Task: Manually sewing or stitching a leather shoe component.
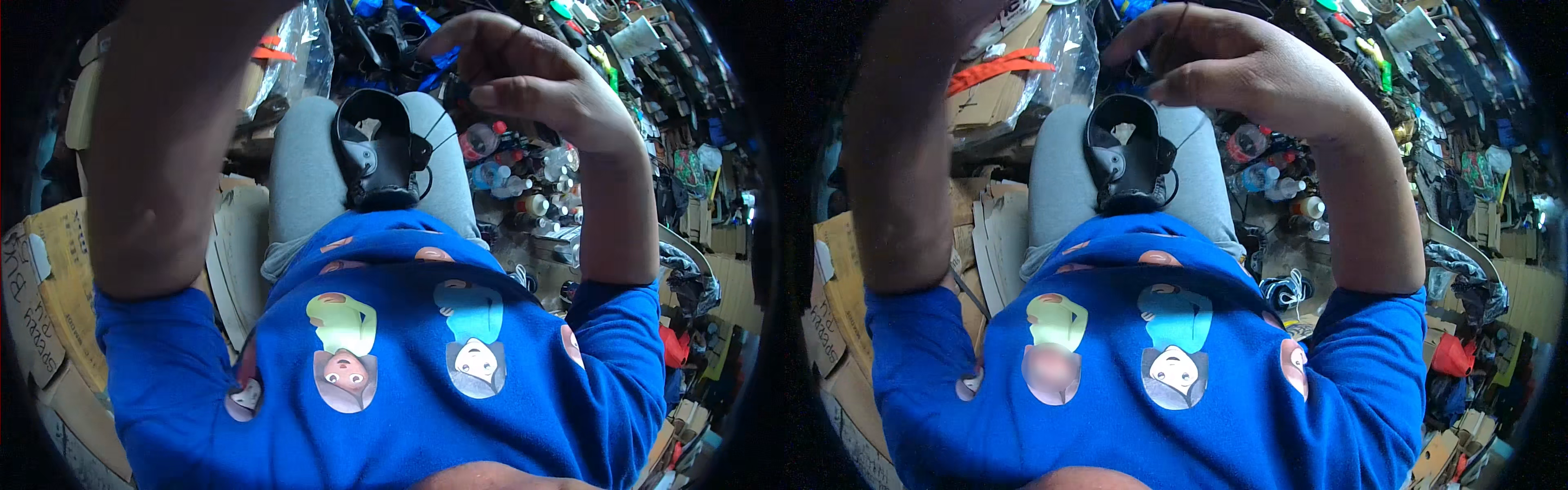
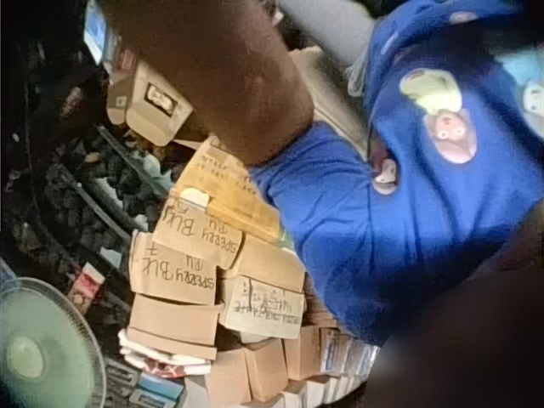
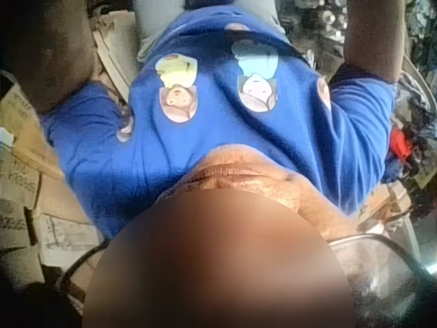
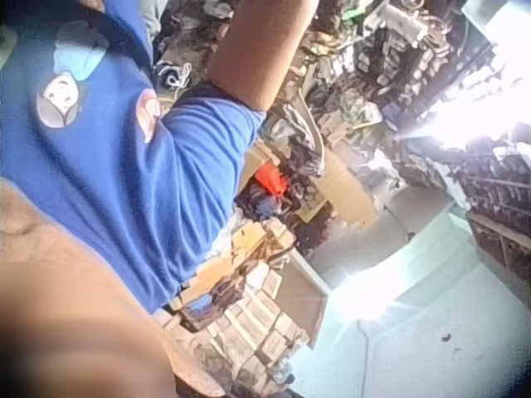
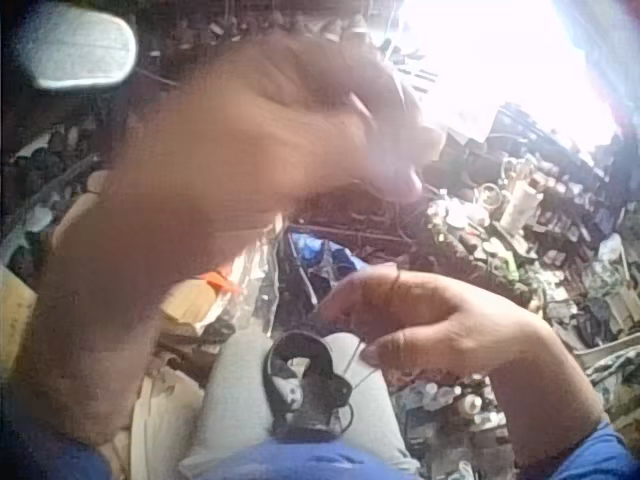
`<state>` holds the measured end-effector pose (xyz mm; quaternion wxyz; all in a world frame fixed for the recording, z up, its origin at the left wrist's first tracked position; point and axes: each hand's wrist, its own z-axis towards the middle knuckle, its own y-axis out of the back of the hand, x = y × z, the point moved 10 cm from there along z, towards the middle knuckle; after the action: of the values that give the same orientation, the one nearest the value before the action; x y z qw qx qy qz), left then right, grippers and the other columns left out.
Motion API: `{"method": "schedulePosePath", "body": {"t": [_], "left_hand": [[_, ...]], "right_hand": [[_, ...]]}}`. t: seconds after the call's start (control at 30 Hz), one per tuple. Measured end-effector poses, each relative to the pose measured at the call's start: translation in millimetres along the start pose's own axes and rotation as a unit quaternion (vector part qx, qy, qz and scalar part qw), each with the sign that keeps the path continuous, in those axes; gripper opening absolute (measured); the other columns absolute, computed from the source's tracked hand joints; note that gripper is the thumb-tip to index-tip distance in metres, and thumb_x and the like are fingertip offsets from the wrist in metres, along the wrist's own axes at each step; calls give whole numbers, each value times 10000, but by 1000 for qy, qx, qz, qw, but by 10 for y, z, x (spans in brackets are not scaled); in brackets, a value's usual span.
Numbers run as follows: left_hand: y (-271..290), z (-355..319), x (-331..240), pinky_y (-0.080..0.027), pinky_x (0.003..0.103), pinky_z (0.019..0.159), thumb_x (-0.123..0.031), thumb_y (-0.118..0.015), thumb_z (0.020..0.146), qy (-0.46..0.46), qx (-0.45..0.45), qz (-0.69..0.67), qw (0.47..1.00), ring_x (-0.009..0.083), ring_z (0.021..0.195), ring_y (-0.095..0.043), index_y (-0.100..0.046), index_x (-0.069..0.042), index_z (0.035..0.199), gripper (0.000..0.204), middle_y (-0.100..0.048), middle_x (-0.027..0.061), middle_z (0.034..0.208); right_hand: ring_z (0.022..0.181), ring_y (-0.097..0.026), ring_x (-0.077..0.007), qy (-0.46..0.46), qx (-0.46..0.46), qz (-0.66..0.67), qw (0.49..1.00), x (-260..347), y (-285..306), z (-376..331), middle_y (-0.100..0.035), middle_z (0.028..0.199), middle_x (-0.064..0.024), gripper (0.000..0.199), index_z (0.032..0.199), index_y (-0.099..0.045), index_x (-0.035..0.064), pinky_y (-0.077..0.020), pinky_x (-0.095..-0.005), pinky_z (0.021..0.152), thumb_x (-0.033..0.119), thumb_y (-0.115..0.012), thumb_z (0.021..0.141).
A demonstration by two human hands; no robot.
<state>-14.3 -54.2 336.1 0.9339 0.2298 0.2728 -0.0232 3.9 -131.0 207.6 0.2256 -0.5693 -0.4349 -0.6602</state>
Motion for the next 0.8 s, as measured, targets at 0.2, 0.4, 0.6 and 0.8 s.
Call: {"method": "schedulePosePath", "body": {"t": [0.2, 0.4, 0.6, 0.8], "left_hand": [[-769, -639, 1398, -420, 277, 886, -346, -397, 979, 272, 36, -179, 945, 125, 1012, -574, -544, -39, 1166, 388, -625, 78, 1089], [-1394, -1227, 1362, -475, 247, 769, -334, -561, 916, 374, 119, -395, 831, 98, 806, -597, -621, -54, 1013, 303, -649, 46, 920], [-922, -1256, 1579, -480, 222, 731, -210, -642, 869, 354, -8, -288, 890, 79, 760, -575, -639, -48, 936, 176, -625, 7, 853], [-888, -1368, 1406, -490, 235, 733, -164, -618, 883, 377, -16, -282, 882, 101, 763, -613, -642, -13, 972, 177, -649, 38, 820]], "right_hand": [[631, -391, -78, 3, -89, 185, 979, -152, 263, -254, -492, 748, 23, 535, 1263, -478, -71, -350, -233, 602, 360, -458, 945], [574, -293, -36, 5, -64, 363, 930, -378, 428, -409, -381, 698, 55, 542, 1323, -381, -109, -326, -227, 622, 313, -378, 984], [577, -355, -21, -67, -134, 160, 976, -541, 446, -364, -408, 676, 82, 425, 1256, -513, -47, -323, -180, 560, 182, -563, 902], [652, -531, -33, 15, -376, -116, 919, -546, 844, -431, -622, 747, 18, 134, 905, -653, 26, -444, -189, 597, 113, -704, 817]]}}
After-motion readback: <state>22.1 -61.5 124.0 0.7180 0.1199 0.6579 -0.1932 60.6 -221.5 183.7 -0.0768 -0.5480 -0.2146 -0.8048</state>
